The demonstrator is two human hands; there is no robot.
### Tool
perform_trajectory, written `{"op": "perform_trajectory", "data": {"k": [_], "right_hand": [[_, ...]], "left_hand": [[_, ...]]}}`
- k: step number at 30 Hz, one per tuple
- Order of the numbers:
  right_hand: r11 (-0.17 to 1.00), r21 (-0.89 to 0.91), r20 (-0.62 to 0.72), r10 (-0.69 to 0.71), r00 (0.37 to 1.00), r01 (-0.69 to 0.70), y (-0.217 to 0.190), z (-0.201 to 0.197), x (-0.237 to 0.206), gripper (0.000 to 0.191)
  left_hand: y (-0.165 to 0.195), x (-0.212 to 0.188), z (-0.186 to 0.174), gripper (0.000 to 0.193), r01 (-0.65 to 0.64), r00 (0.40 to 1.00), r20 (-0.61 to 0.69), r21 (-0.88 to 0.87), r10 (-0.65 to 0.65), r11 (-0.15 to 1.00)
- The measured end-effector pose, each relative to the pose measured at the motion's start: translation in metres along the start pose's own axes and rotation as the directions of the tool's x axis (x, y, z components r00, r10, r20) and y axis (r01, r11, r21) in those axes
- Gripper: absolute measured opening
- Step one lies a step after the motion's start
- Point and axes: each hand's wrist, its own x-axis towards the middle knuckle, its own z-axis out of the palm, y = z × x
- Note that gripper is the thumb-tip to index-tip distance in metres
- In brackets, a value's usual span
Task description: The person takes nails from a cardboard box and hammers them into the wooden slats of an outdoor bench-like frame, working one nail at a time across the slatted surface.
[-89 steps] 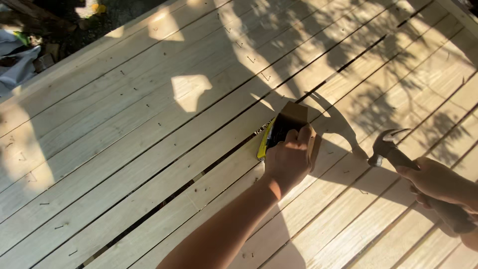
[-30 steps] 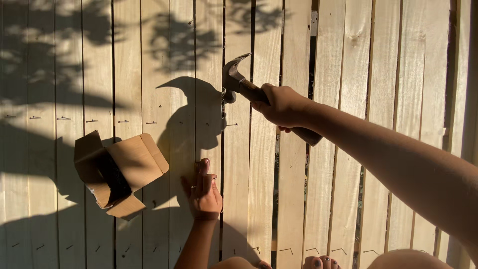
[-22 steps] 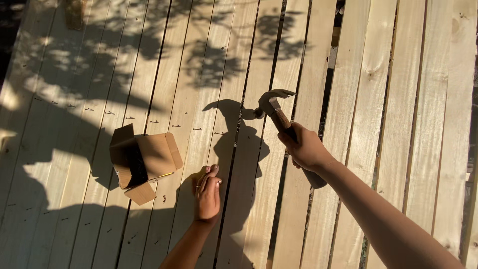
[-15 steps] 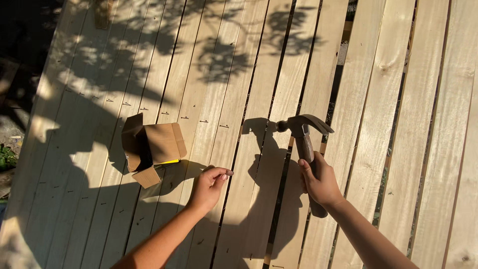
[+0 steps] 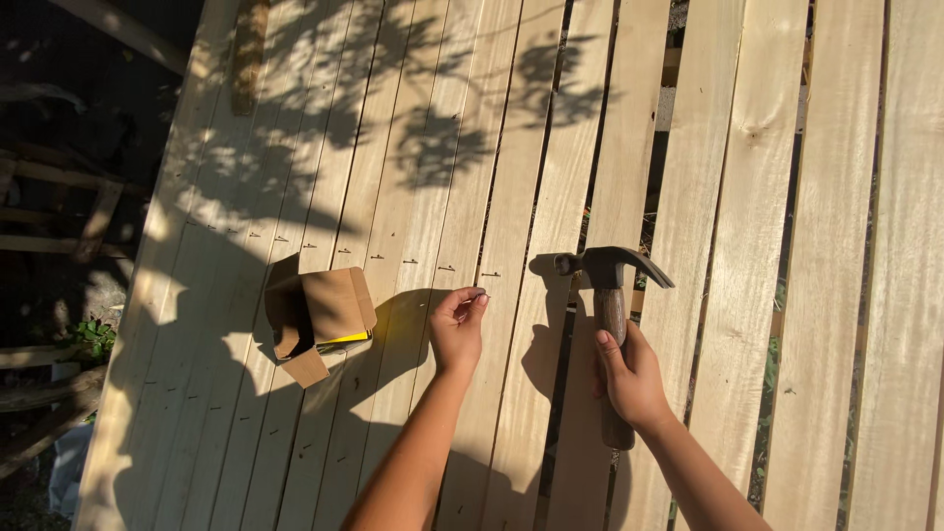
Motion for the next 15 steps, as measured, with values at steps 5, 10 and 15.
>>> {"op": "perform_trajectory", "data": {"k": [5, 10, 15], "right_hand": [[0.996, 0.089, -0.007, 0.026, 1.0, -0.026, 0.002, -0.003, 0.001, 0.034], [0.992, 0.088, -0.048, 0.098, 0.994, -0.094, -0.013, -0.011, -0.01, 0.033], [0.984, 0.003, -0.101, 0.176, 0.979, -0.176, -0.039, -0.039, -0.022, 0.034]], "left_hand": [[-0.014, 0.001, 0.046, 0.013, -0.139, 0.982, -0.112, 0.097, 0.15, 0.986], [0.005, -0.015, 0.061, 0.008, -0.331, 0.859, -0.304, 0.288, 0.413, 0.899], [0.025, -0.036, 0.068, 0.011, -0.341, 0.871, -0.17, 0.466, 0.461, 0.816]]}}
